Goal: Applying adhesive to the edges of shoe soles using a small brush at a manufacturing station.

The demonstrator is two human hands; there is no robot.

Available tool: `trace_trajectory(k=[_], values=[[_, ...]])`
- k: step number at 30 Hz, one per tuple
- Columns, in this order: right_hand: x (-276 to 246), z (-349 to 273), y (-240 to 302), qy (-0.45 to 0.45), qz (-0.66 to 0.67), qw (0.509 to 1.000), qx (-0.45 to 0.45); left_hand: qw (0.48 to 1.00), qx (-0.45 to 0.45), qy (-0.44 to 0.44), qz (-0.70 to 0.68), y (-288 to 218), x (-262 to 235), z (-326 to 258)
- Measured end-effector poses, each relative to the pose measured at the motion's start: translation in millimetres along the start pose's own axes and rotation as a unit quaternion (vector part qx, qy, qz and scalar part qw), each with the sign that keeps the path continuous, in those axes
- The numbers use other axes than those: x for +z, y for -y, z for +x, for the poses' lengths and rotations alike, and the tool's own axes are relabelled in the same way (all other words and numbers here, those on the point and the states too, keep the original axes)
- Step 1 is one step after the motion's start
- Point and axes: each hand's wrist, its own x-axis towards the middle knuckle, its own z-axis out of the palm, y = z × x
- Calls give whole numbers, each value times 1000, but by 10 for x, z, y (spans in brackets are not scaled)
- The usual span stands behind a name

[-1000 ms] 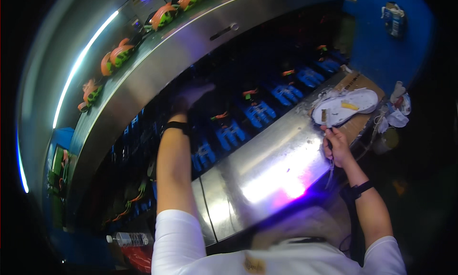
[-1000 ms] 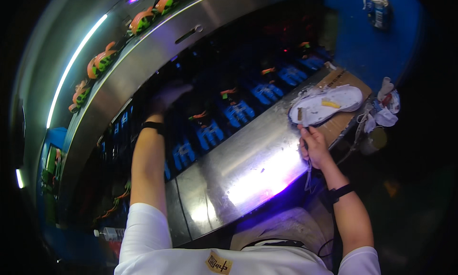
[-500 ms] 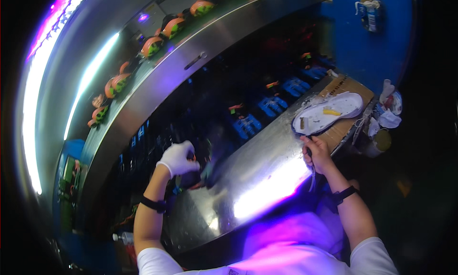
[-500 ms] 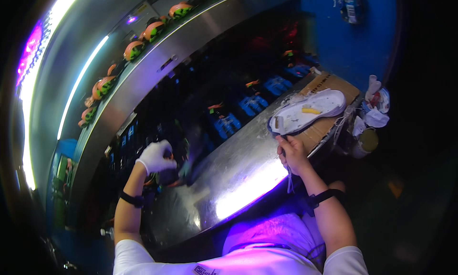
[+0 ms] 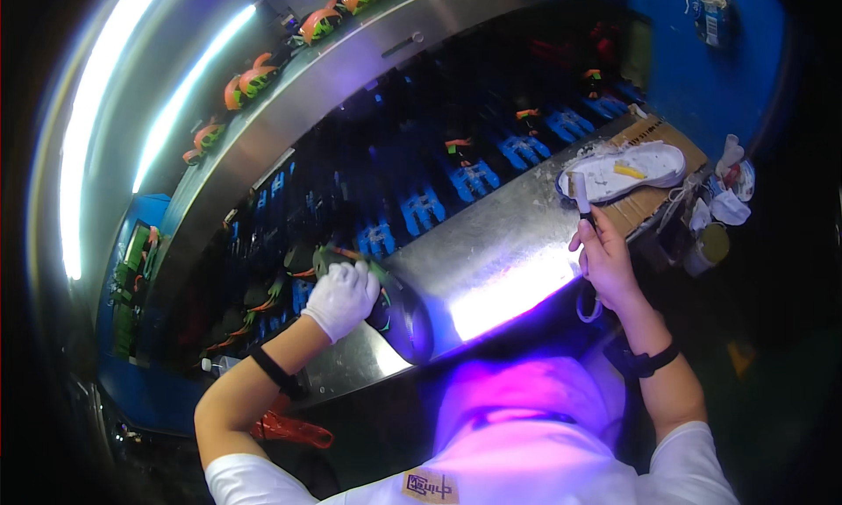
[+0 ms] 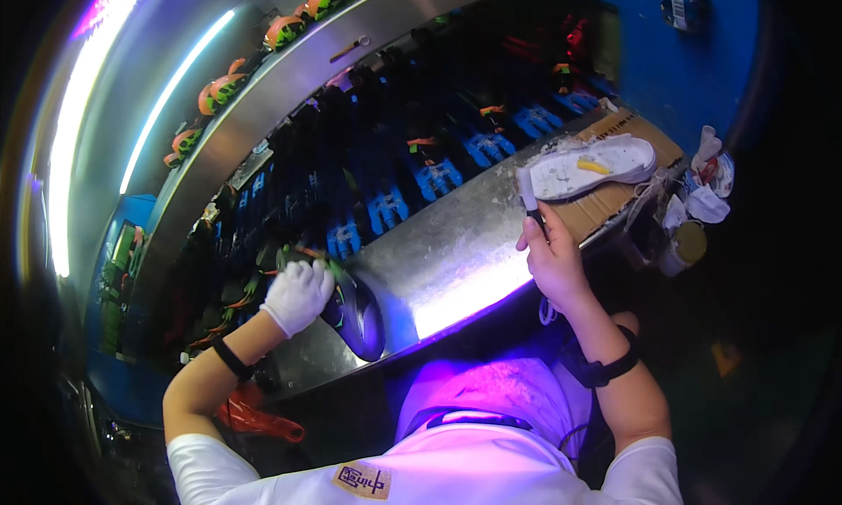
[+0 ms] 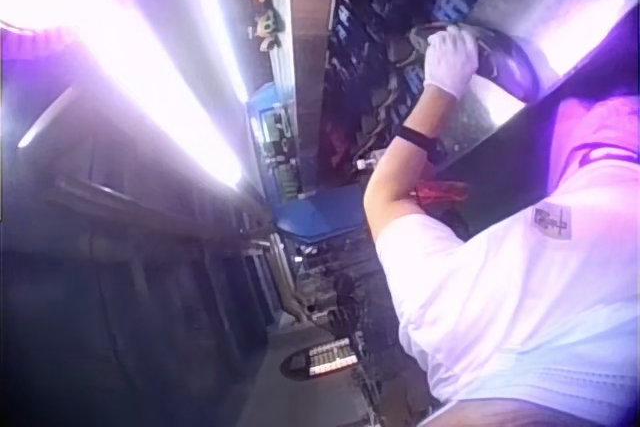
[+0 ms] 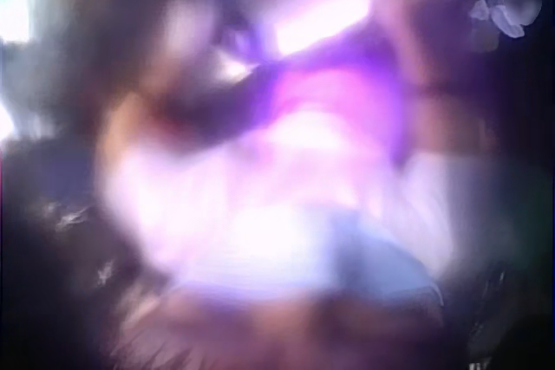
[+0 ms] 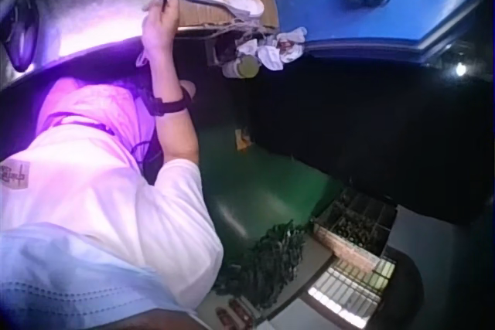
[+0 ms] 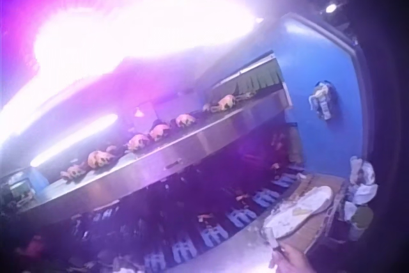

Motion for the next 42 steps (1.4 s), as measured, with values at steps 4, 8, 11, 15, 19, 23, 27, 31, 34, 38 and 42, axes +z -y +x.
trace_trajectory(k=[4,8,11,15,19,23,27,31,34,38,42], values=[[75,-388,490,64,-29,998,-7,941,-54,-328,-61,-56,-396,86],[143,-794,879,203,56,977,26,831,-107,-537,-96,-335,-654,104],[190,-955,1059,223,54,973,10,821,-119,-549,-104,-515,-740,61],[199,-1091,1231,238,-12,971,14,849,-48,-520,-80,-566,-800,-28],[167,-1158,1304,233,-112,965,-35,851,-33,-522,-42,-530,-797,-17],[213,-1170,1183,186,-248,934,-179,829,-30,-557,-40,-540,-805,57],[270,-1252,1089,120,-373,870,-300,831,-33,-555,6,-496,-901,36],[199,-1303,1137,116,-478,812,-315,840,-1,-534,94,-419,-934,28],[91,-1262,1190,171,-498,801,-287,842,-15,-537,52,-429,-902,42],[52,-1164,1159,156,-392,853,-307,842,-16,-539,22,-449,-875,43],[60,-1160,1111,153,-417,828,-344,840,-11,-542,26,-448,-891,63]])
